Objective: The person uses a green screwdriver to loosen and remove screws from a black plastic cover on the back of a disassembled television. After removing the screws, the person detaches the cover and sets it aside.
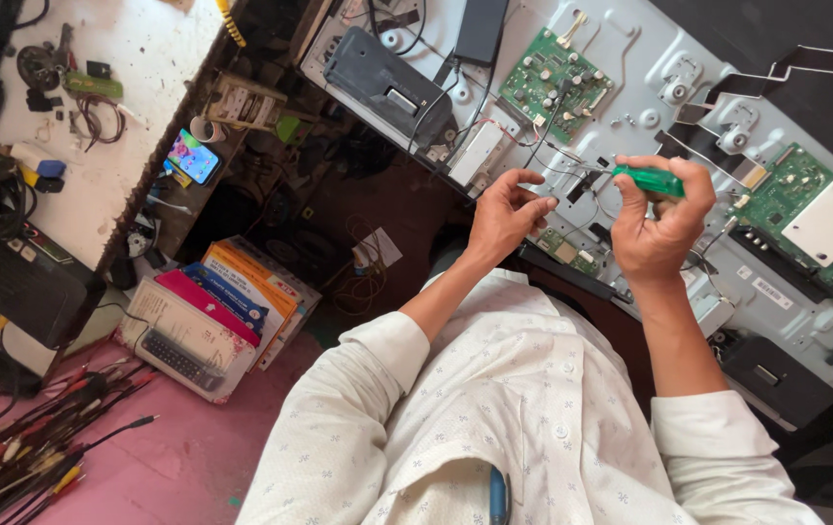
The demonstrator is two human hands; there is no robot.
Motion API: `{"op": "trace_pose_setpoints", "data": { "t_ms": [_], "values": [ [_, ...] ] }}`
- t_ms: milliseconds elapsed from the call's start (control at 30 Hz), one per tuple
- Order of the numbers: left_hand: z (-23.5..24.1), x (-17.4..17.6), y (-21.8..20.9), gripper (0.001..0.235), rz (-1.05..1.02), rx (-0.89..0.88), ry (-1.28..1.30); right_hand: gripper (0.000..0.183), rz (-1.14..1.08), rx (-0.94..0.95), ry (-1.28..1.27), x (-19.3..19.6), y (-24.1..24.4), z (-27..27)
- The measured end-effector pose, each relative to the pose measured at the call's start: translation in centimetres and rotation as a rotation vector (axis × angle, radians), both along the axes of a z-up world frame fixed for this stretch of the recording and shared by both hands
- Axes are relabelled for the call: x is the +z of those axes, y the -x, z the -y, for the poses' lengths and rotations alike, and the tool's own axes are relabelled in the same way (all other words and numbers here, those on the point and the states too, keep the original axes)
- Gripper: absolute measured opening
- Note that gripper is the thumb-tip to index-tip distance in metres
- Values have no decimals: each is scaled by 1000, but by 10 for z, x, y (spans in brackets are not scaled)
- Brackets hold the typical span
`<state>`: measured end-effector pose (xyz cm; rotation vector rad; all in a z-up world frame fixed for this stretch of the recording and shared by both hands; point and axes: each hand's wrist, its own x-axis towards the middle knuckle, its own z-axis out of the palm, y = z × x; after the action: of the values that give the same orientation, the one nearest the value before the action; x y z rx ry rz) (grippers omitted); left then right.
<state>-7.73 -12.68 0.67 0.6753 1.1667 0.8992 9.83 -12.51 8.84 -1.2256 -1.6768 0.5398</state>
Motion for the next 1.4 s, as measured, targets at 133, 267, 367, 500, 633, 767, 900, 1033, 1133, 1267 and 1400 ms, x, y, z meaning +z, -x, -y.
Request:
{"op": "trace_pose_setpoints", "data": {
  "t_ms": [133, 267, 367, 500, 633, 767, 900, 1033, 1133, 1267, 1400],
  "values": [
    [5, -9, 3, 35, -28, -19, -60, 49, 11, 1, 23, -3, 4, -3],
    [5, -10, 5, 34, -65, -39, -40, 48, 34, 9, 49, -8, 5, -5],
    [3, -5, 7, 35, -85, -47, -41, 48, 20, 8, 56, -12, 4, -6],
    [-3, 5, 7, 34, -156, -68, -89, 52, 81, -46, 37, -13, 5, -9],
    [-18, 16, 6, 32, -353, -77, -364, 59, 254, -49, -38, -5, 6, -16],
    [-39, 23, 6, 34, -424, -171, -499, 58, 240, -5, -51, 7, 11, -17],
    [-57, 20, 6, 33, -432, -240, -655, 48, 182, -36, -23, 12, 12, -14],
    [-71, 16, 8, 34, -393, -295, -764, 52, 379, -177, -100, 9, 6, -16],
    [-80, 19, 8, 32, -425, -377, -800, 55, 384, -152, -123, 6, 3, -17],
    [-89, 29, 5, 30, -387, -477, -757, 51, 394, -181, -134, 4, 1, -15],
    [-89, 35, 3, 30, -300, -464, -780, 49, 364, -223, 22, 14, 7, -14]
  ]
}}
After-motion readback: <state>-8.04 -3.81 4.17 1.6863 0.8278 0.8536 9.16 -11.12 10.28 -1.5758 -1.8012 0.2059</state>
